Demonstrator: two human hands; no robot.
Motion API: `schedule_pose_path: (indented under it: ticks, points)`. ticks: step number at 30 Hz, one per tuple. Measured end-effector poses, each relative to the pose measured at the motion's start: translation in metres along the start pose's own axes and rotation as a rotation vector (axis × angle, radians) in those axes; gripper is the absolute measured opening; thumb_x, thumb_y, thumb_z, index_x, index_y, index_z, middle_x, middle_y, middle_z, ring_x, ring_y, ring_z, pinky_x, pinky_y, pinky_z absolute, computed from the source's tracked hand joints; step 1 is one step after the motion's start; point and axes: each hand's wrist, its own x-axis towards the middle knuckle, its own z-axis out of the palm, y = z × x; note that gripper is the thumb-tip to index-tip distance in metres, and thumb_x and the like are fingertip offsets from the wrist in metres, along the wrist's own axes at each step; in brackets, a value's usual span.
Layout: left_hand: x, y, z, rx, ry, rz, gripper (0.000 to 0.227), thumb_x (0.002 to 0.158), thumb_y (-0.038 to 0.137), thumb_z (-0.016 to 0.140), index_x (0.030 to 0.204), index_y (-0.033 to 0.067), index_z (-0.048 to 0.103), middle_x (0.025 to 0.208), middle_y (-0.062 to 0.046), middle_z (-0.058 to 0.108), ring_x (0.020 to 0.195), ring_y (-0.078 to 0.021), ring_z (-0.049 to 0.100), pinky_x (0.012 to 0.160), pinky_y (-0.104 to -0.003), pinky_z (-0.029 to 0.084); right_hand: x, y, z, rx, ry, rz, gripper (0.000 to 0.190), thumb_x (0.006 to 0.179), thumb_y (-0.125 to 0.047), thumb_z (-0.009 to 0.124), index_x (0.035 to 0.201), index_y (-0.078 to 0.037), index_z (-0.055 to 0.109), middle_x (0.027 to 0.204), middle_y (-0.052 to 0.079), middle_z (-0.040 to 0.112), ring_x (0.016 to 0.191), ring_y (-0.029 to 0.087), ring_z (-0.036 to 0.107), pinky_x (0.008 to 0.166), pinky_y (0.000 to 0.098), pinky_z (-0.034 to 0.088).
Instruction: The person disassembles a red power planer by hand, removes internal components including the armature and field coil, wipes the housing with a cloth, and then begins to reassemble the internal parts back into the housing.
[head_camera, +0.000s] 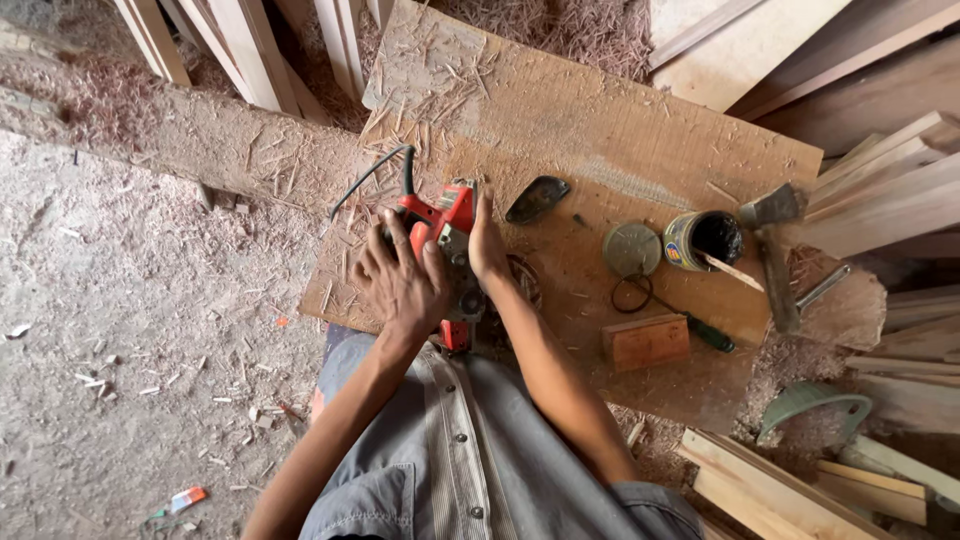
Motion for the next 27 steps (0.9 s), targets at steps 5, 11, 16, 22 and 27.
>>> schedule_pose_path:
  ticks: [5,11,16,22,27]
  points:
    - [-0.001,0.003,-0.002,-0.006,0.003,0.034,0.07,0.102,0.041,0.05,0.153,-0.0065,0.04,0.145,-0.03,0.046,0.123,-0.0443,0.048,0.104,-0.057,0.035,-0.005,0.014,-0.005,0.105,-0.006,-0.138,0.086,0.102,-0.071,0.02,0.146,-0.004,0.051,0.146,0.012,0.059,0.138,0.022,0.051,0.118,0.0361,0.033]
    - [0.007,0.002,-0.002,0.007,-0.107,0.013,0.075,0.099,0.043,0.053,0.154,-0.007,0.039,0.142,-0.03,0.046,0.115,-0.0442,0.048,0.097,-0.059,0.036,0.01,0.016,-0.003,-0.005,0.052,-0.183,0.088,0.105,-0.07,0.021,0.134,0.0,0.066,0.126,0.014,0.073,0.115,0.022,0.065,0.106,0.0369,0.047]
    - [0.008,-0.005,0.006,0.017,-0.102,0.059,0.085,0.101,0.057,0.052,0.158,-0.0037,0.034,0.149,-0.032,0.043,0.12,-0.0462,0.049,0.1,-0.059,0.039,0.013,0.016,-0.006,0.121,-0.05,-0.008,0.084,0.099,-0.071,0.022,0.138,-0.009,0.064,0.125,0.007,0.07,0.114,0.018,0.063,0.103,0.0328,0.046]
    - [0.036,-0.05,0.006,-0.099,-0.381,-0.114,0.089,0.104,0.068,0.037,0.163,0.0021,0.026,0.148,-0.04,0.035,0.13,-0.0542,0.04,0.099,-0.066,0.037,-0.006,0.013,-0.019,0.186,0.054,-0.034,0.073,0.102,-0.064,0.034,0.136,-0.005,0.062,0.13,0.007,0.066,0.12,0.018,0.059,0.105,0.0362,0.043]
    - [0.068,-0.066,-0.001,-0.36,-0.503,-0.194,0.091,0.1,0.069,0.032,0.162,0.0028,0.024,0.141,-0.032,0.048,0.123,-0.0443,0.055,0.101,-0.055,0.048,-0.086,0.015,-0.039,-0.498,-0.023,0.203,0.054,0.108,-0.048,0.039,0.131,-0.009,0.068,0.111,0.021,0.069,0.102,0.04,0.066,0.095,0.0551,0.051]
